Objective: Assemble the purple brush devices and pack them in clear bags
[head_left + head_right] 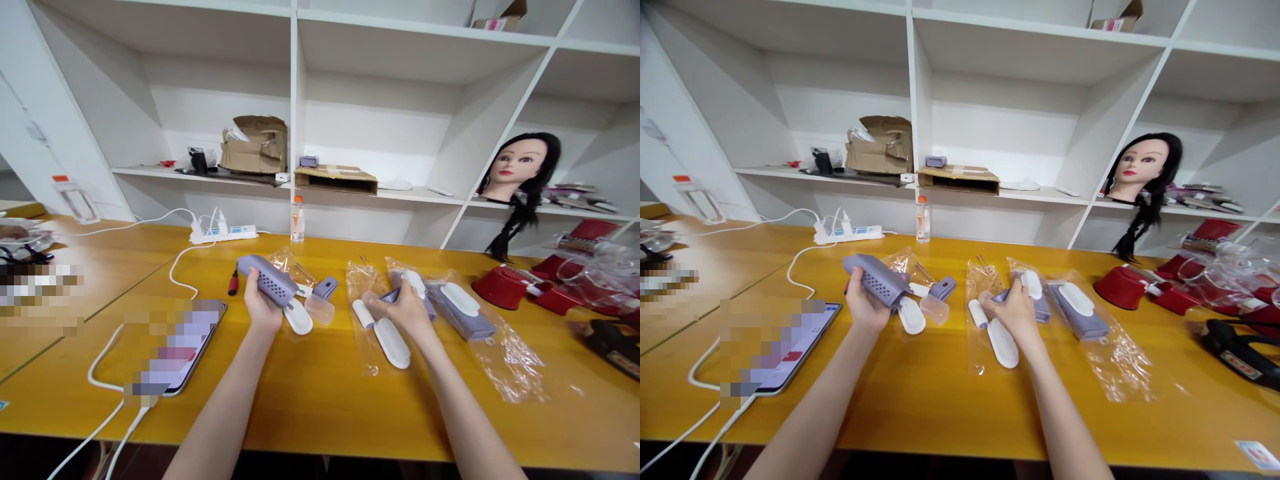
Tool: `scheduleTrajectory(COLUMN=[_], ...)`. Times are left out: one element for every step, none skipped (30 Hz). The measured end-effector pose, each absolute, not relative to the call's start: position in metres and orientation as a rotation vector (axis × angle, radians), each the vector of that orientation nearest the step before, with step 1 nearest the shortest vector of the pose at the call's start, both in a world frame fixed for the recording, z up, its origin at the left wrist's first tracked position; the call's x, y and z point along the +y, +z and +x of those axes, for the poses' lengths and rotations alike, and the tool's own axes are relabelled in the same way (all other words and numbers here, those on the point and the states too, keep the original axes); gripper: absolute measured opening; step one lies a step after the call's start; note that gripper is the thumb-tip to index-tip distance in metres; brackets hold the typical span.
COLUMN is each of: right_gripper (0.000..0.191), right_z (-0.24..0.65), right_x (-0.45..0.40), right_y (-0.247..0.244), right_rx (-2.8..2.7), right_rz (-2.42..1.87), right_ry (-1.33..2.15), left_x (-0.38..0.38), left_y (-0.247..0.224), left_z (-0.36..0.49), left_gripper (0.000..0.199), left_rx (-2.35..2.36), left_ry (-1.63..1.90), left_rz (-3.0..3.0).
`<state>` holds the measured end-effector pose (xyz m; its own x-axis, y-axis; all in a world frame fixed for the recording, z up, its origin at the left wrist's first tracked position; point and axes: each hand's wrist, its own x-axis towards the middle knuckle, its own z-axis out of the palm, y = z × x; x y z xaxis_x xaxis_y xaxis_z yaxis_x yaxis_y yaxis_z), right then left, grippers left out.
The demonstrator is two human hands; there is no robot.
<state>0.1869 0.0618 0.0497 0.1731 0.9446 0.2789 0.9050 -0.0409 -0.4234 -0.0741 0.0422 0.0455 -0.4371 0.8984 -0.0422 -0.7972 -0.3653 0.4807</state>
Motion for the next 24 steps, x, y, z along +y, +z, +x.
scheduleTrajectory(right_gripper=[0.072,0.072,0.071,0.070,0.068,0.066,0.063,0.061,0.059,0.058,0.056,0.055,0.054,0.053,0.051,0.049,0.047,0.044,0.041,0.038,0.034,0.030,0.026,0.023], right_z=[0.188,0.188,0.187,0.185,0.183,0.180,0.178,0.177,0.176,0.176,0.176,0.177,0.178,0.179,0.181,0.183,0.185,0.186,0.188,0.190,0.192,0.194,0.195,0.197], right_x=[0.066,0.070,0.074,0.079,0.085,0.091,0.098,0.105,0.112,0.119,0.124,0.129,0.133,0.135,0.137,0.138,0.139,0.139,0.140,0.140,0.140,0.140,0.141,0.141], right_y=[0.052,0.054,0.055,0.055,0.055,0.055,0.054,0.052,0.050,0.048,0.045,0.043,0.040,0.036,0.033,0.031,0.028,0.026,0.025,0.024,0.024,0.024,0.024,0.024], right_rx=[-1.758,-1.780,-1.803,-1.826,-1.849,-1.874,-1.899,-1.924,-1.950,-1.973,-1.997,-2.020,-2.040,-2.058,-2.071,-2.076,-2.075,-2.070,-2.065,-2.061,-2.057,-2.052,-2.044,-2.034], right_rz=[-1.973,-1.990,-1.999,-1.998,-1.992,-1.983,-1.969,-1.953,-1.931,-1.909,-1.887,-1.870,-1.861,-1.858,-1.861,-1.868,-1.875,-1.880,-1.879,-1.872,-1.859,-1.843,-1.826,-1.809], right_ry=[0.087,0.068,0.046,0.021,0.003,-0.005,-0.008,-0.011,-0.016,-0.020,-0.019,-0.014,-0.004,0.008,0.021,0.032,0.041,0.048,0.055,0.061,0.066,0.069,0.069,0.067], left_x=[0.041,0.039,0.038,0.037,0.036,0.035,0.035,0.034,0.034,0.034,0.033,0.033,0.033,0.032,0.031,0.030,0.029,0.028,0.027,0.026,0.025,0.025,0.024,0.024], left_y=[0.046,0.046,0.046,0.045,0.045,0.043,0.042,0.040,0.038,0.035,0.033,0.032,0.030,0.029,0.028,0.027,0.027,0.027,0.027,0.027,0.028,0.028,0.029,0.030], left_z=[-0.070,-0.066,-0.062,-0.059,-0.057,-0.055,-0.053,-0.051,-0.049,-0.047,-0.045,-0.043,-0.041,-0.039,-0.037,-0.036,-0.035,-0.034,-0.033,-0.033,-0.032,-0.032,-0.031,-0.031], left_gripper=[0.032,0.030,0.028,0.027,0.026,0.028,0.030,0.033,0.035,0.036,0.037,0.038,0.038,0.037,0.037,0.036,0.037,0.038,0.041,0.044,0.046,0.046,0.045,0.044], left_rx=[0.535,0.551,0.584,0.629,0.683,0.733,0.773,0.800,0.815,0.822,0.822,0.816,0.807,0.794,0.784,0.779,0.776,0.775,0.775,0.776,0.773,0.762,0.745,0.737], left_ry=[1.911,1.853,1.794,1.735,1.674,1.613,1.557,1.510,1.475,1.452,1.439,1.429,1.419,1.408,1.400,1.389,1.367,1.335,1.294,1.252,1.217,1.194,1.191,1.232], left_rz=[0.311,0.345,0.376,0.404,0.428,0.449,0.470,0.493,0.522,0.560,0.607,0.660,0.710,0.753,0.781,0.792,0.788,0.773,0.753,0.732,0.712,0.693,0.676,0.657])
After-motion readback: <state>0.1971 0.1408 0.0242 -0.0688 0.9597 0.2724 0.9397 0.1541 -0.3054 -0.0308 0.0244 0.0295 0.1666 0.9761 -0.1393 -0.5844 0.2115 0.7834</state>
